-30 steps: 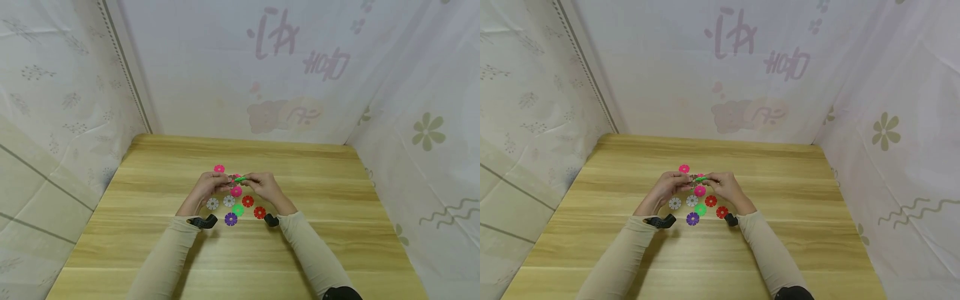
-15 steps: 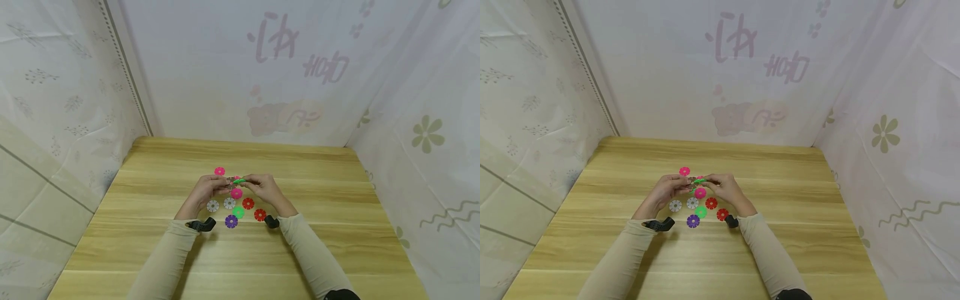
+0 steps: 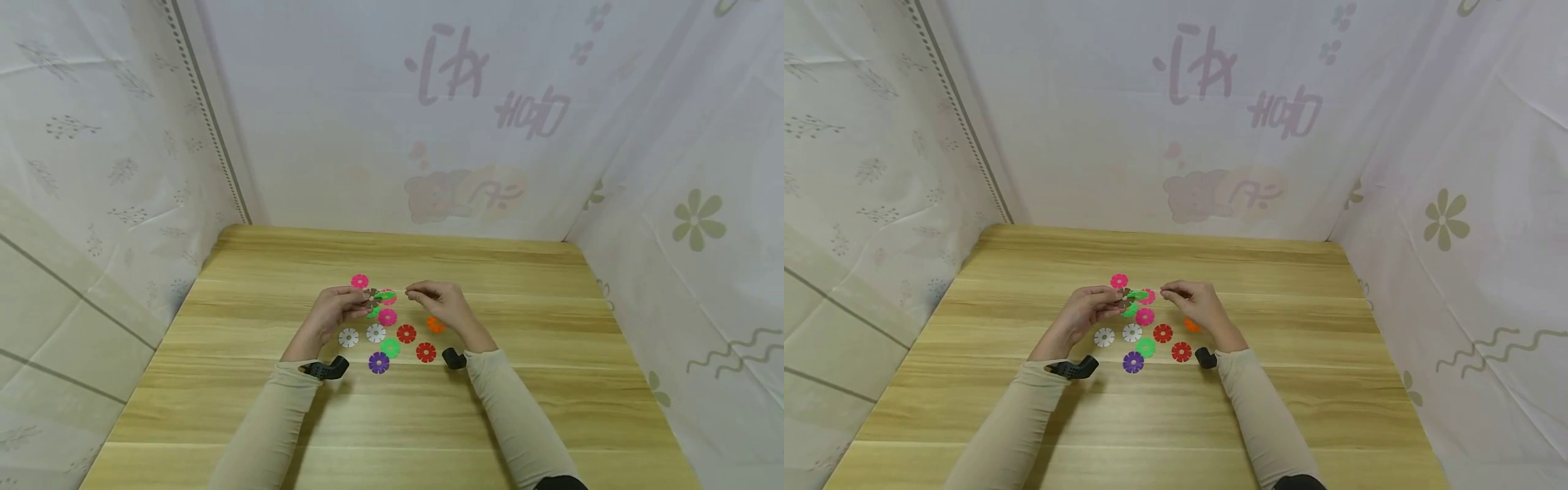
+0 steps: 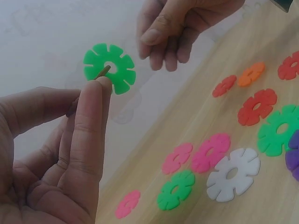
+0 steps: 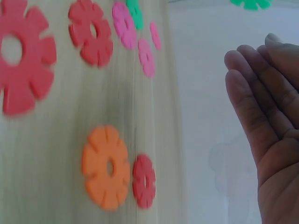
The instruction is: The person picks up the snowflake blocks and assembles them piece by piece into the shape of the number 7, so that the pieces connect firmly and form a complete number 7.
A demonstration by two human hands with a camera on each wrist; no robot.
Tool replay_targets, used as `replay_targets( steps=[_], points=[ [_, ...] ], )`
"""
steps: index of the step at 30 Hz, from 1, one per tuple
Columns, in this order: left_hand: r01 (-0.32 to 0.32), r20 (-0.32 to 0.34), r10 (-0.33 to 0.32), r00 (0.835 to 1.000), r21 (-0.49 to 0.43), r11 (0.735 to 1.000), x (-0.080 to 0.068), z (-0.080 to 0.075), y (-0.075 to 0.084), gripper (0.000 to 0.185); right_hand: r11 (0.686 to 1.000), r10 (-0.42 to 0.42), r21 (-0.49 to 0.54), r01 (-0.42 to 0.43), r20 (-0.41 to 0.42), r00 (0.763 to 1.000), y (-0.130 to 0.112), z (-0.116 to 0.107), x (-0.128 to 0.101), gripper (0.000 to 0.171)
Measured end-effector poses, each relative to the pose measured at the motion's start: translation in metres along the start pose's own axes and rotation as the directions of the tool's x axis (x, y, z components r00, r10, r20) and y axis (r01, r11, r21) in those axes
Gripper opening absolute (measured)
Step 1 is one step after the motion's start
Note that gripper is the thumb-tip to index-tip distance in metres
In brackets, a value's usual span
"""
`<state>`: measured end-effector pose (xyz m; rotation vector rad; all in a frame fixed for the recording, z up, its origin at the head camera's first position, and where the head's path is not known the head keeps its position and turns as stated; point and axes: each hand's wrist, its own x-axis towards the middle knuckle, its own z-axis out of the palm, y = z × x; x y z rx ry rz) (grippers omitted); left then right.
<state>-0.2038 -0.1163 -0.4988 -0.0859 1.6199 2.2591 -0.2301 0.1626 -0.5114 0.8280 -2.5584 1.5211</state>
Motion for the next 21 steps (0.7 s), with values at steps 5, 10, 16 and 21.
replay_targets(
  steps=[5, 10, 16, 21],
  points=[
    [-0.012, 0.000, 0.012, 1.000, 0.012, 1.000, 0.001, -0.003, 0.000, 0.013, 0.996, 0.060, -0.072, -0.060, -0.006, 0.998, 0.014, -0.012, -0.005, 0.019],
    [-0.021, -0.013, 0.022, 1.000, 0.023, 1.000, 0.002, -0.006, 0.000, 0.013, 0.981, 0.152, -0.131, -0.147, 0.031, 0.988, 0.031, -0.023, -0.012, 0.027],
    [-0.017, -0.020, 0.017, 1.000, 0.031, 0.999, 0.002, -0.009, 0.000, 0.010, 0.962, 0.199, -0.200, -0.186, 0.046, 0.979, 0.049, -0.028, -0.020, 0.034],
    [-0.015, -0.018, 0.015, 1.000, 0.027, 1.000, 0.003, -0.008, -0.001, 0.010, 0.940, 0.231, -0.268, -0.212, 0.042, 0.972, 0.060, -0.028, -0.022, 0.039]
  ],
)
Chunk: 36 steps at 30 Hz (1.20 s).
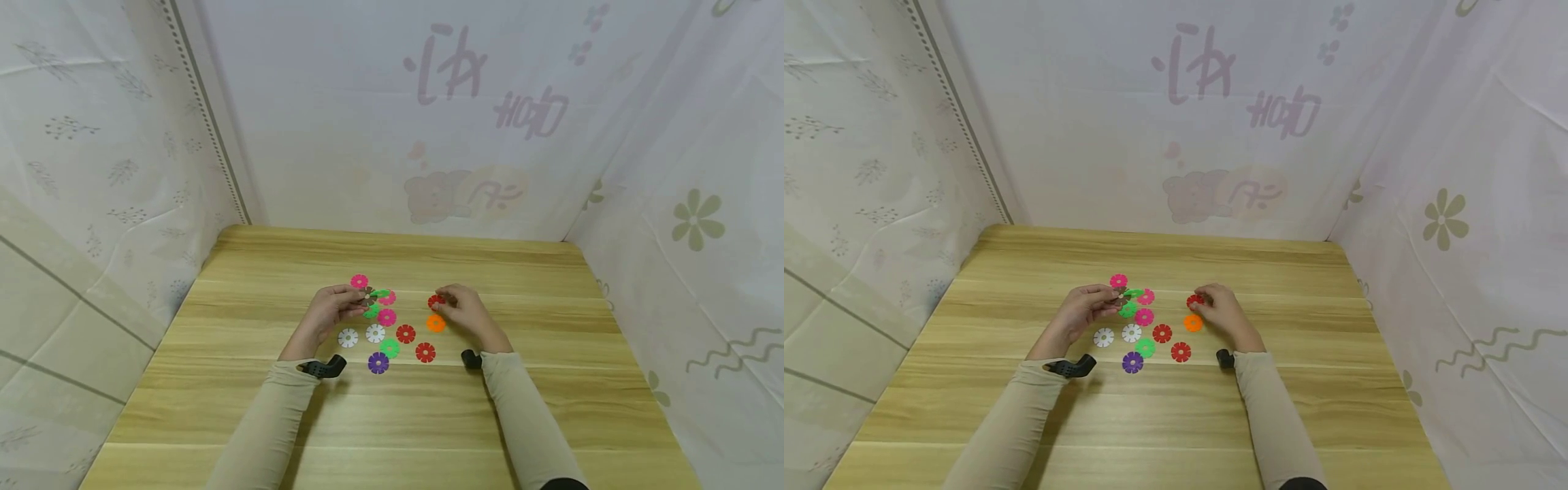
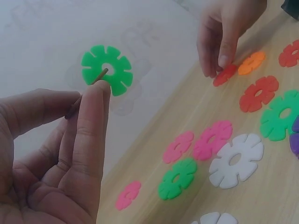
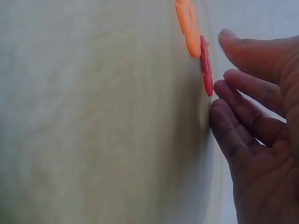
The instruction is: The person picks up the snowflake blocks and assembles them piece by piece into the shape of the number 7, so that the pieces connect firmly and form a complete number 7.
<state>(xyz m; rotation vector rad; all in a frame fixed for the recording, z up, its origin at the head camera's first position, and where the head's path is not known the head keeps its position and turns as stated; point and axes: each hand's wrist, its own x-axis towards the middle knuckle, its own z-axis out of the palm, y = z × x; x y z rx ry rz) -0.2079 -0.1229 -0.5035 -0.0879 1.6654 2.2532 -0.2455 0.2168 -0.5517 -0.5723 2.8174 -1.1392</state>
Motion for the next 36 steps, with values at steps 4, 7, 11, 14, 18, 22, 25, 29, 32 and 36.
replay_targets(
  steps=[4, 7, 11, 14, 18, 22, 25, 29, 32, 36],
  points=[
    [0.000, 0.003, 0.000, 1.000, -0.007, 1.000, 0.000, 0.001, 0.000, 0.009, 0.999, 0.007, -0.047, -0.006, 0.017, 1.000, 0.003, 0.003, 0.003, 0.040],
    [-0.003, 0.008, 0.004, 1.000, -0.014, 1.000, 0.000, 0.001, 0.000, 0.009, 0.997, 0.017, -0.073, -0.014, 0.030, 0.999, 0.004, 0.005, 0.005, 0.039],
    [-0.005, 0.011, 0.005, 1.000, -0.016, 1.000, 0.000, 0.002, 0.001, 0.009, 0.996, 0.040, -0.077, -0.037, 0.041, 0.998, 0.003, 0.005, 0.007, 0.036],
    [-0.003, 0.010, 0.003, 1.000, -0.015, 1.000, -0.001, 0.002, 0.002, 0.008, 0.998, 0.057, -0.036, -0.055, 0.059, 0.997, 0.001, 0.005, 0.008, 0.034],
    [0.001, 0.011, -0.001, 1.000, -0.013, 1.000, -0.002, 0.002, 0.004, 0.009, 0.996, 0.078, 0.038, -0.081, 0.083, 0.993, -0.003, 0.003, 0.007, 0.032],
    [0.003, 0.020, -0.003, 1.000, -0.013, 1.000, -0.003, 0.003, 0.004, 0.009, 0.993, 0.087, 0.076, -0.093, 0.082, 0.993, -0.008, 0.003, 0.006, 0.029],
    [0.008, 0.024, -0.007, 1.000, -0.017, 1.000, -0.002, 0.003, 0.004, 0.008, 0.989, 0.093, 0.106, -0.100, 0.071, 0.993, -0.011, 0.003, 0.006, 0.025],
    [0.018, 0.024, -0.018, 1.000, -0.017, 1.000, -0.002, 0.004, 0.004, 0.009, 0.980, 0.101, 0.162, -0.112, 0.071, 0.992, -0.015, 0.003, 0.007, 0.021],
    [0.021, 0.026, -0.021, 0.999, -0.011, 1.000, -0.001, 0.004, 0.004, 0.012, 0.971, 0.090, 0.215, -0.104, 0.074, 0.993, -0.022, 0.004, 0.009, 0.020],
    [0.004, 0.048, -0.004, 0.999, 0.005, 1.000, -0.002, 0.006, 0.004, 0.032, 0.951, 0.052, 0.303, -0.070, 0.068, 0.996, -0.035, 0.005, 0.012, 0.022]
  ],
)
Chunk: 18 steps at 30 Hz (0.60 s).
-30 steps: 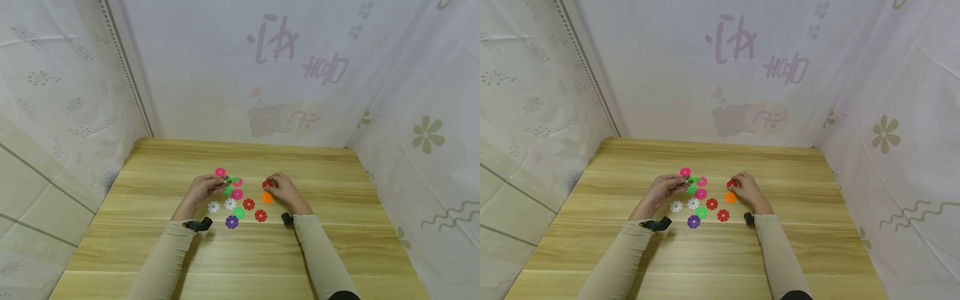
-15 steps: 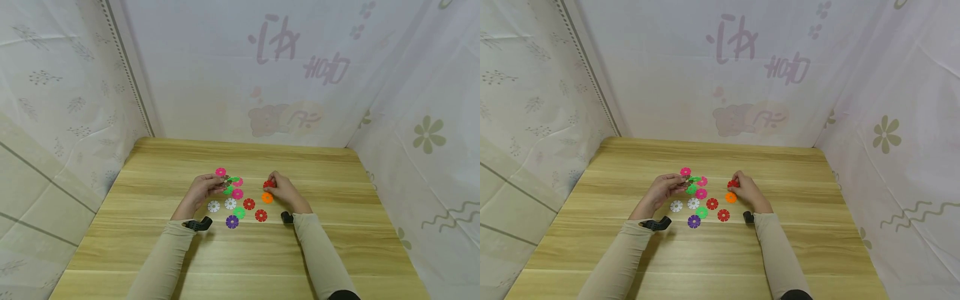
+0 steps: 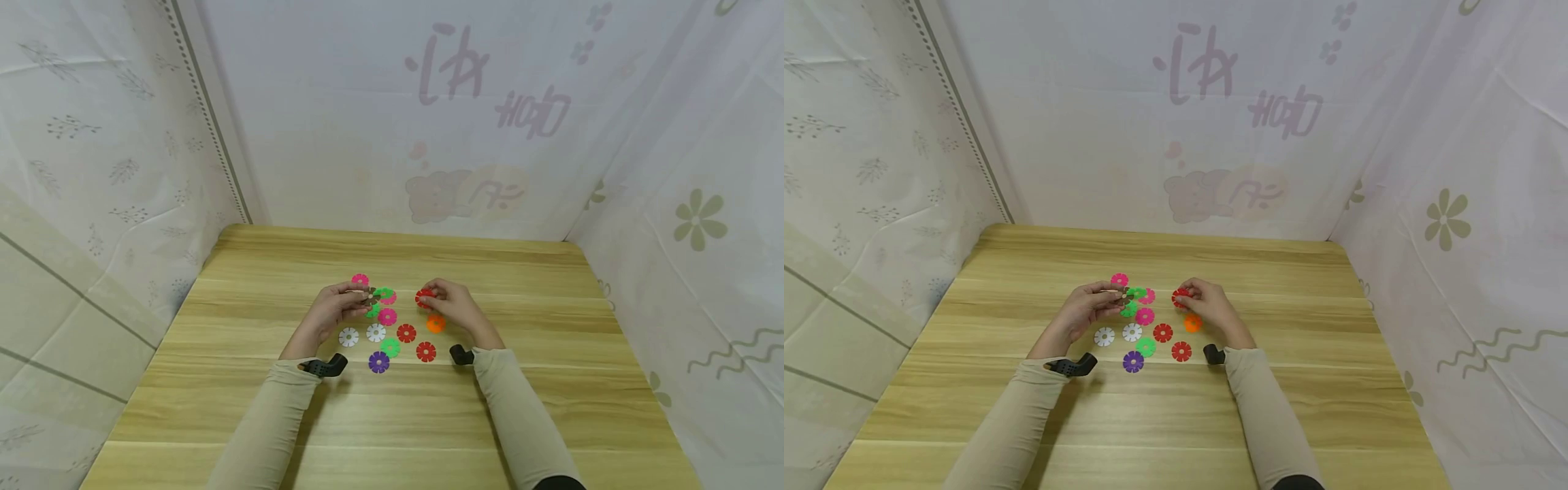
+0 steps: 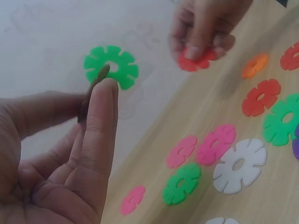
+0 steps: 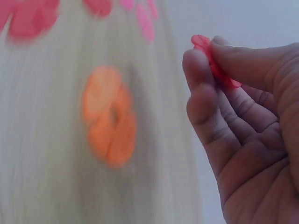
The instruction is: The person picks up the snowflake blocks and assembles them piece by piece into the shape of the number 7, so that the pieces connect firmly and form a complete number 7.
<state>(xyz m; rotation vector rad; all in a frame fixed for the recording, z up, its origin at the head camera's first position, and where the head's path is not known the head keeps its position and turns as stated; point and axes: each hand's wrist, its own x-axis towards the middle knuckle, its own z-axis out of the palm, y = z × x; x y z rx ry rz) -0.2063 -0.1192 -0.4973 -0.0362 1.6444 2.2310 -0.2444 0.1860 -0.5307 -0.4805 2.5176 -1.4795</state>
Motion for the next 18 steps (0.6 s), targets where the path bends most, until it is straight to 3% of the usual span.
replay_targets(
  steps=[3, 8, 18],
  points=[
    [-0.024, 0.010, 0.023, 1.000, 0.020, 1.000, -0.001, 0.001, 0.000, 0.038, 0.993, -0.023, 0.113, 0.020, 0.021, 1.000, -0.009, 0.005, 0.001, 0.025],
    [-0.046, 0.010, 0.045, 0.999, 0.086, 0.995, -0.001, 0.004, 0.000, 0.033, 0.958, -0.063, 0.283, 0.048, 0.043, 0.997, -0.024, 0.014, 0.002, 0.027],
    [-0.090, 0.080, 0.077, 0.994, 0.179, 0.980, 0.000, 0.011, -0.001, 0.034, 0.928, -0.072, 0.368, 0.052, 0.041, 0.997, -0.038, 0.027, 0.004, 0.033]
  ],
)
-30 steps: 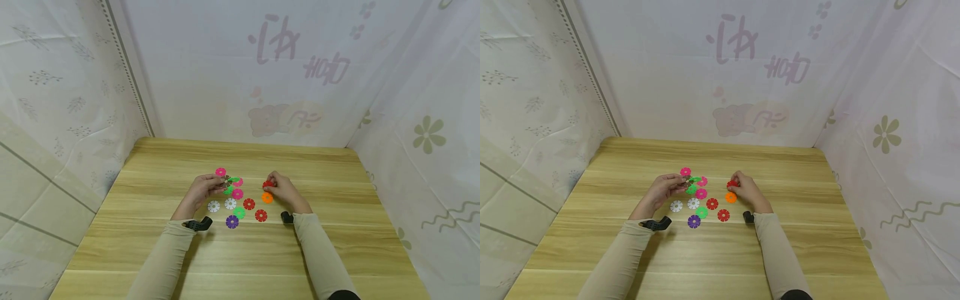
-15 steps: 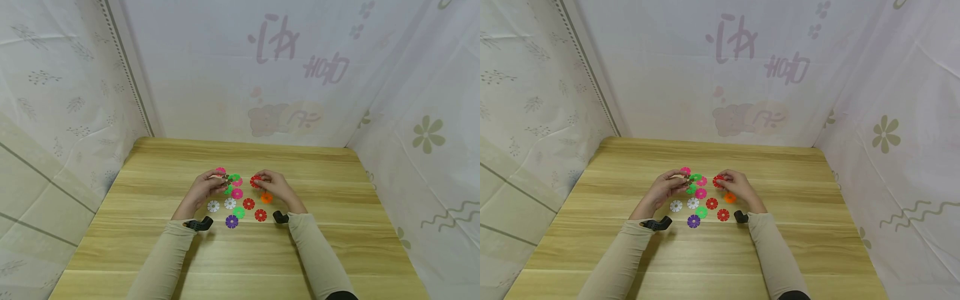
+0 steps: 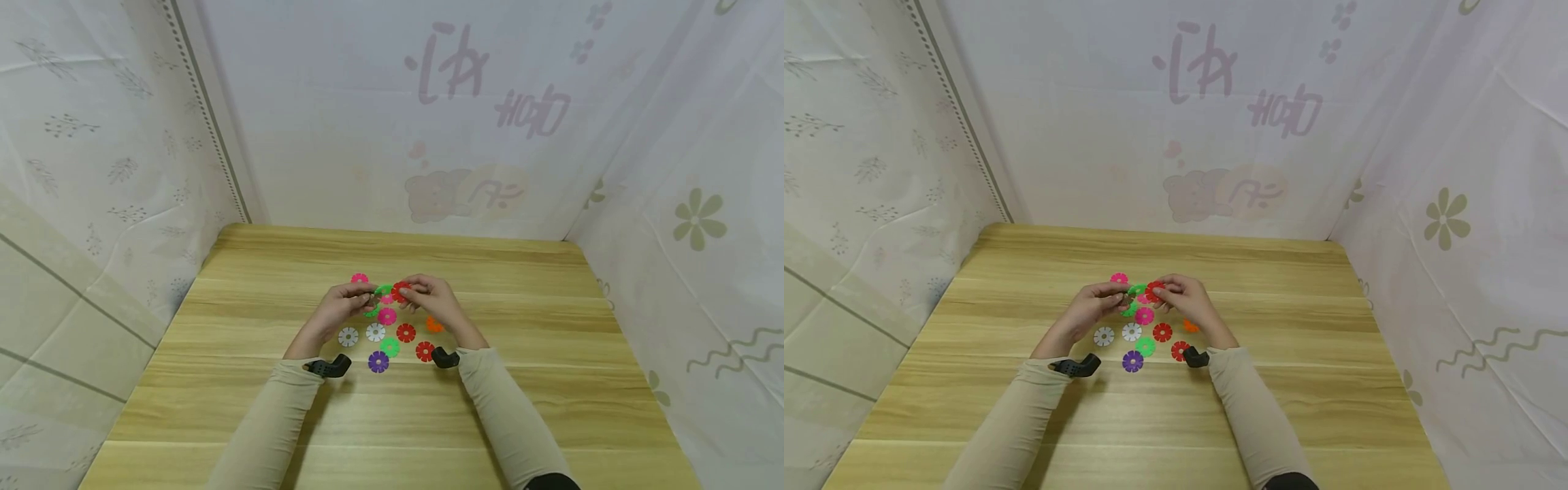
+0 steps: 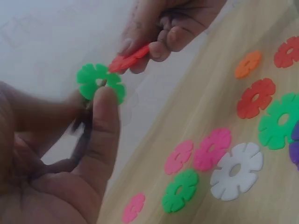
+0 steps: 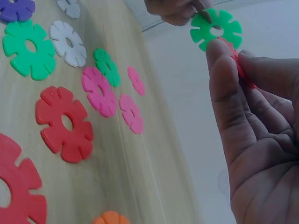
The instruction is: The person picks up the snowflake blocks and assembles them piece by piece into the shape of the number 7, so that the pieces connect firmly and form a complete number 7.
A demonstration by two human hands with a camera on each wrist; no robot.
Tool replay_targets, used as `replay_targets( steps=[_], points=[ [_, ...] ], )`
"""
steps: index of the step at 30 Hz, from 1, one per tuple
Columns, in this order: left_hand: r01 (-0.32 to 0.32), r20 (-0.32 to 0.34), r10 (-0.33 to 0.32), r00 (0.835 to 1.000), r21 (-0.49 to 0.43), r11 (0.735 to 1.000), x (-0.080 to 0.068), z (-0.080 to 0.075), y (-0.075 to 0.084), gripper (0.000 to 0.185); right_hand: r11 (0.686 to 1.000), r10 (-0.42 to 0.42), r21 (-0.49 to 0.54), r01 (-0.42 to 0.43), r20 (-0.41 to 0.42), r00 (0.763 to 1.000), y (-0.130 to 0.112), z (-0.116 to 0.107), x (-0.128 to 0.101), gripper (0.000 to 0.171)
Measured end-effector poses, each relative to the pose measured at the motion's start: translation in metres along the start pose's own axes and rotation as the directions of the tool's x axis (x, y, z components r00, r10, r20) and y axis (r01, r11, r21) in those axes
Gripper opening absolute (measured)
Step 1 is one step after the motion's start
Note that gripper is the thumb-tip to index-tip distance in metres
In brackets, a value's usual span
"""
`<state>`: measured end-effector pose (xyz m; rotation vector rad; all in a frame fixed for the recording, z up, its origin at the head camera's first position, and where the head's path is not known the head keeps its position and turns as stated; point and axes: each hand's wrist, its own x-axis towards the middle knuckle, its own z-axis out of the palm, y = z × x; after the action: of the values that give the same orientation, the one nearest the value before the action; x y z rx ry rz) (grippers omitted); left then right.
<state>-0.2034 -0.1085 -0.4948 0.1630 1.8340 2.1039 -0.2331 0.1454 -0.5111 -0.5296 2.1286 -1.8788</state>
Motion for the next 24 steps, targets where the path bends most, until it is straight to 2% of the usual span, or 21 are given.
replay_targets(
  steps=[4, 8, 13, 19, 24],
  points=[
    [-0.016, -0.013, 0.016, 1.000, 0.026, 1.000, 0.0010, 0.0040, -0.0004, 0.037, 1.000, 0.008, 0.018, -0.008, 0.020, 1.000, 0.0018, 0.0024, 0.0006, 0.033],
    [-0.043, -0.063, 0.046, 0.997, 0.051, 0.998, 0.0033, 0.0069, -0.0040, 0.032, 0.999, -0.002, 0.032, 0.001, 0.031, 1.000, 0.0022, 0.0034, 0.0008, 0.032],
    [-0.122, -0.117, 0.137, 0.984, 0.123, 0.985, 0.0048, 0.0067, -0.0042, 0.022, 1.000, -0.010, 0.027, 0.009, 0.045, 0.999, -0.0013, 0.0030, 0.0000, 0.031],
    [-0.217, -0.097, 0.256, 0.962, 0.300, 0.929, 0.0044, 0.0039, -0.0032, 0.019, 1.000, 0.014, 0.009, -0.014, 0.048, 0.999, -0.0046, 0.0019, -0.0002, 0.029],
    [-0.259, -0.060, 0.324, 0.944, 0.472, 0.843, 0.0031, 0.0035, -0.0034, 0.014, 0.999, 0.045, 0.026, -0.047, 0.061, 0.997, -0.0061, 0.0013, 0.0002, 0.031]
  ],
)
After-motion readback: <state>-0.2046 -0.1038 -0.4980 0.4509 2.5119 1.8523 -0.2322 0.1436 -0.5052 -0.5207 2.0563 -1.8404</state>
